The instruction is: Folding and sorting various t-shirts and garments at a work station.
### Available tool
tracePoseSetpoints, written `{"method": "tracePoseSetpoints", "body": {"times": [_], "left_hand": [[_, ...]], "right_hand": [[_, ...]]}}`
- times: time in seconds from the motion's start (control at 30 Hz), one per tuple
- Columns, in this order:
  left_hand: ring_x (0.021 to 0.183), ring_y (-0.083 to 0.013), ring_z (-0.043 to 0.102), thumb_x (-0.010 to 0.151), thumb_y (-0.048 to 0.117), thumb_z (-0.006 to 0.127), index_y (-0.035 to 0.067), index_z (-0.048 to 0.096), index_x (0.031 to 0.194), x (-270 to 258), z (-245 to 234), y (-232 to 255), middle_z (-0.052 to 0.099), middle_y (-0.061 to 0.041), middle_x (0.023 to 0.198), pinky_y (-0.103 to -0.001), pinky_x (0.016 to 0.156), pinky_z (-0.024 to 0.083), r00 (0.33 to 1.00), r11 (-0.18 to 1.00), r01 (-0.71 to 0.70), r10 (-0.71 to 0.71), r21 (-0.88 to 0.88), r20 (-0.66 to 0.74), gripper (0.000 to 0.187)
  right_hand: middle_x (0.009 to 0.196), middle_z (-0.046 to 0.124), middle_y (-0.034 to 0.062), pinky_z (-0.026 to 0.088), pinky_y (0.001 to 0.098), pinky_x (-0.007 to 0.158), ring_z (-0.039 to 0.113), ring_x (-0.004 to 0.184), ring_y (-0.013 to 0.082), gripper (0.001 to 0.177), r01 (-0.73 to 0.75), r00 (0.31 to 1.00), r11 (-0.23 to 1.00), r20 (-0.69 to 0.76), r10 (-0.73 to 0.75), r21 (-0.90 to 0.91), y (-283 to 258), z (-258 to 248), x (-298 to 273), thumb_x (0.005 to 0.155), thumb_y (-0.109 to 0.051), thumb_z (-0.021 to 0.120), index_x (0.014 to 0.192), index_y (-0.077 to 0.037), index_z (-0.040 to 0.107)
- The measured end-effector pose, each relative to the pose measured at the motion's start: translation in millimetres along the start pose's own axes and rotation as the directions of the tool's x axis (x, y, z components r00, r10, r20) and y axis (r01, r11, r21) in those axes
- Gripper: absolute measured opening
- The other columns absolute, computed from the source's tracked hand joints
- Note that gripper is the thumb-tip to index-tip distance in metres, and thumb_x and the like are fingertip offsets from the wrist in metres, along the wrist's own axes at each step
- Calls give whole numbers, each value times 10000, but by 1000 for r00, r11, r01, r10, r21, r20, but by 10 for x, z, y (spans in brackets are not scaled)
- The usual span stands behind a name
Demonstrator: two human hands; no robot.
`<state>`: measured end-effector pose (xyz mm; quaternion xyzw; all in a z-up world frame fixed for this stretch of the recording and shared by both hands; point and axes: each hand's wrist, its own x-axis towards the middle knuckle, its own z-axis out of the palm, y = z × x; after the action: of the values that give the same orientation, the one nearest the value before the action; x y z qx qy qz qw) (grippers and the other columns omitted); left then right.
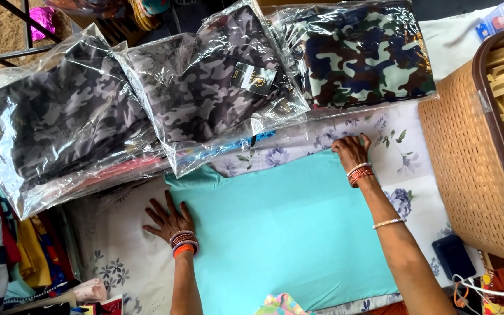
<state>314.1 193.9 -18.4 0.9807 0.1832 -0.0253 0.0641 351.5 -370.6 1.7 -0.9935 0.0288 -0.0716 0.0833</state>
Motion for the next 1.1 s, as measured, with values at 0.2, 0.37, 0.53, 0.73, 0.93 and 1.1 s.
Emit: {"method": "tracePoseSetpoints", "body": {"times": [0.2,0.37,0.53,0.73,0.93,1.1], "left_hand": [[1564,-385,77,1032,588,245,355,245,1616,-8,-61,14,139,-121,1709,-710,1179,-6,1000,999,12,-12,-46,0,629],[1555,-384,76,1018,590,228,356,236,1612,-9,-71,20,139,-115,1700,-708,1170,-12,1000,1000,7,-7,-10,18,638],[1564,-381,75,1022,605,221,367,240,1615,-7,-44,23,138,-116,1707,-707,1181,-4,1000,1000,4,-4,-24,5,640],[1562,-398,75,1028,598,219,353,255,1615,-16,-51,26,138,-131,1706,-721,1169,2,1000,999,2,-3,-32,-5,637],[1564,-405,76,1038,594,220,338,266,1616,-21,-98,38,134,-142,1710,-734,1166,1,1000,999,-12,13,-50,7,634],[1565,-408,78,1038,606,222,338,273,1617,-32,-117,49,121,-146,1713,-743,1164,-2,1000,998,-23,24,-51,15,640]], "right_hand": [[966,638,-8,259,521,1128,551,1053,236,78,-71,993,997,-99,67,-31,-68,95,52,926,-143,742,972,-191,700],[1186,620,72,259,550,1167,527,1217,279,167,-98,983,988,-169,77,-123,-160,196,-40,950,-123,734,1098,-182,683],[1554,421,125,152,626,1203,339,1472,302,486,-21,998,999,53,22,-24,-748,355,-474,889,-157,713,1352,-161,567],[1663,171,132,101,548,1229,160,1535,283,799,191,885,974,408,-224,120,-959,204,-892,925,-478,529,1557,-80,245],[1719,39,86,14,553,1260,46,1579,208,822,-267,925,956,245,290,-124,46,8,-439,1021,-591,264,1642,-76,113],[1726,32,82,-26,559,1256,-9,1583,224,808,-464,863,883,190,469,-68,155,34,-439,1027,-553,270,1642,-65,81]]}}
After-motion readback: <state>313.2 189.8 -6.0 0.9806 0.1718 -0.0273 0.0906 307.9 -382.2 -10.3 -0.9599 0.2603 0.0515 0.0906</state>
